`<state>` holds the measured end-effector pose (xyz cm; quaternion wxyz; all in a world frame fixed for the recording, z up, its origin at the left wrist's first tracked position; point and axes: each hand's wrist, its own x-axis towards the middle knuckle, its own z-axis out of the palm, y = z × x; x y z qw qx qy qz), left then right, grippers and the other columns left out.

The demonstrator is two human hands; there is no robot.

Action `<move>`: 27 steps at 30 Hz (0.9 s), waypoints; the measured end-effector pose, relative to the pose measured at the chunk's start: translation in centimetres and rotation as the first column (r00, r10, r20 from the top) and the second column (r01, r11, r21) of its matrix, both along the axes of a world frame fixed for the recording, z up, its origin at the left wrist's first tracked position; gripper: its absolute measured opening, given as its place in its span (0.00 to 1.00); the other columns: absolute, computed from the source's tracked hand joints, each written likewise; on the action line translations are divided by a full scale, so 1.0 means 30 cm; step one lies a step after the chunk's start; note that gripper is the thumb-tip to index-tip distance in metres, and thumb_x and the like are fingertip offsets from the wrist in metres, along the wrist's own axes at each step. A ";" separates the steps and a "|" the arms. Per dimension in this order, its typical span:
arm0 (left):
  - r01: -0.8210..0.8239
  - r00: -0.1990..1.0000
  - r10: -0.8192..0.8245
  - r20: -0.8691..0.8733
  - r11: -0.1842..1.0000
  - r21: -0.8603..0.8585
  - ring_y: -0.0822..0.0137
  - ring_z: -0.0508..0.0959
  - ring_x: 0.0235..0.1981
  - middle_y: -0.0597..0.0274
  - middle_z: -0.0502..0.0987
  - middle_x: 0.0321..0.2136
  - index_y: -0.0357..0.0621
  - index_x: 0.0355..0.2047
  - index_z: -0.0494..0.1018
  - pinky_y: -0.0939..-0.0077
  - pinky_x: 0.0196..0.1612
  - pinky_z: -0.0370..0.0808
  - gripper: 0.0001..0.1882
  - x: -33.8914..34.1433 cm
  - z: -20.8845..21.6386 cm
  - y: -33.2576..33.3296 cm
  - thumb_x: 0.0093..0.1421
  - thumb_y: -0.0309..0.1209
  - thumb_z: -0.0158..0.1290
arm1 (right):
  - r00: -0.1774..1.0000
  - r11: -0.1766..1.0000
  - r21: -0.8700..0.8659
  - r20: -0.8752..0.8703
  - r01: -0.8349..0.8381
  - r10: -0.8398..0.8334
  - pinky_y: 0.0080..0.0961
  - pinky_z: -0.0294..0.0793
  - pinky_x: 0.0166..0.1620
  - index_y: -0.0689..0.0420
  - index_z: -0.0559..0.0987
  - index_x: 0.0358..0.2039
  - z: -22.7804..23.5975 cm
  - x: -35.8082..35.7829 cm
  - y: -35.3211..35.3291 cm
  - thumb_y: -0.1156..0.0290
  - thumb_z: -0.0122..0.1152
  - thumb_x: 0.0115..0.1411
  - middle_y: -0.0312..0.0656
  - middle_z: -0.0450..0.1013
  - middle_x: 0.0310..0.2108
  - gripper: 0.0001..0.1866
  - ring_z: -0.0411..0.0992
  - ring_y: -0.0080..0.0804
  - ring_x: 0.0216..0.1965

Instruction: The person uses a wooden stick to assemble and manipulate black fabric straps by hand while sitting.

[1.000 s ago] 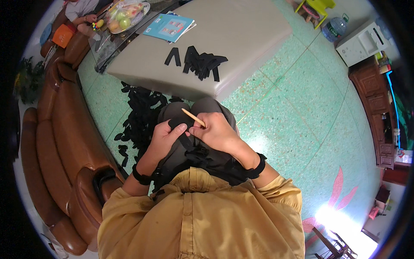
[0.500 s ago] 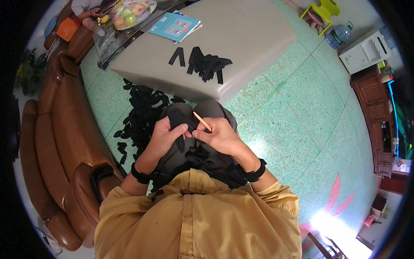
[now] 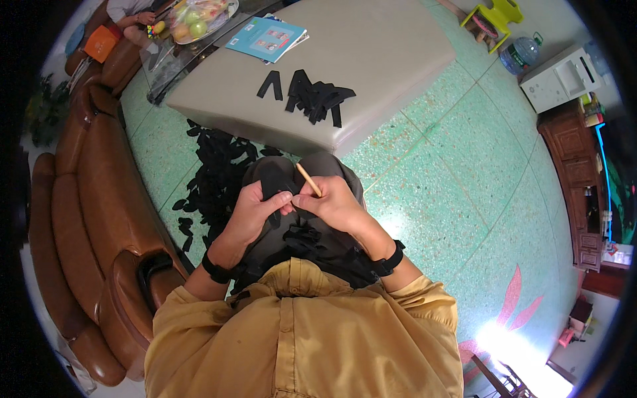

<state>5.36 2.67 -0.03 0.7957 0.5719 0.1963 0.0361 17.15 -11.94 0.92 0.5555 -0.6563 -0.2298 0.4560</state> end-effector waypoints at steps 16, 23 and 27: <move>-0.002 1.000 0.002 -0.002 0.997 0.079 0.73 0.74 0.24 0.61 0.75 0.24 0.37 0.30 0.70 0.82 0.28 0.69 0.05 0.026 0.034 0.077 0.57 0.26 0.52 | 0.955 0.909 0.295 -0.130 0.294 -0.267 0.15 0.64 0.25 0.61 0.74 0.34 -0.073 -0.017 -0.024 0.72 0.63 0.53 0.32 0.71 0.25 0.10 0.65 0.15 0.22; -0.062 0.998 0.062 0.024 0.998 0.002 0.73 0.75 0.25 0.61 0.75 0.24 0.37 0.31 0.70 0.83 0.28 0.69 0.05 0.025 0.008 0.035 0.58 0.26 0.52 | 0.951 0.957 0.170 -0.244 0.235 -0.190 0.10 0.51 0.17 0.62 0.73 0.38 -0.041 -0.059 -0.015 0.72 0.62 0.55 0.30 0.71 0.26 0.12 0.57 0.09 0.18; -0.039 0.999 0.039 0.016 0.999 -0.022 0.73 0.74 0.25 0.60 0.75 0.24 0.36 0.29 0.72 0.82 0.29 0.70 0.04 0.018 0.014 0.031 0.57 0.25 0.52 | 0.941 0.949 0.197 -0.283 0.245 -0.184 0.10 0.50 0.16 0.62 0.74 0.37 -0.042 -0.056 -0.014 0.75 0.60 0.56 0.32 0.71 0.25 0.09 0.56 0.09 0.16</move>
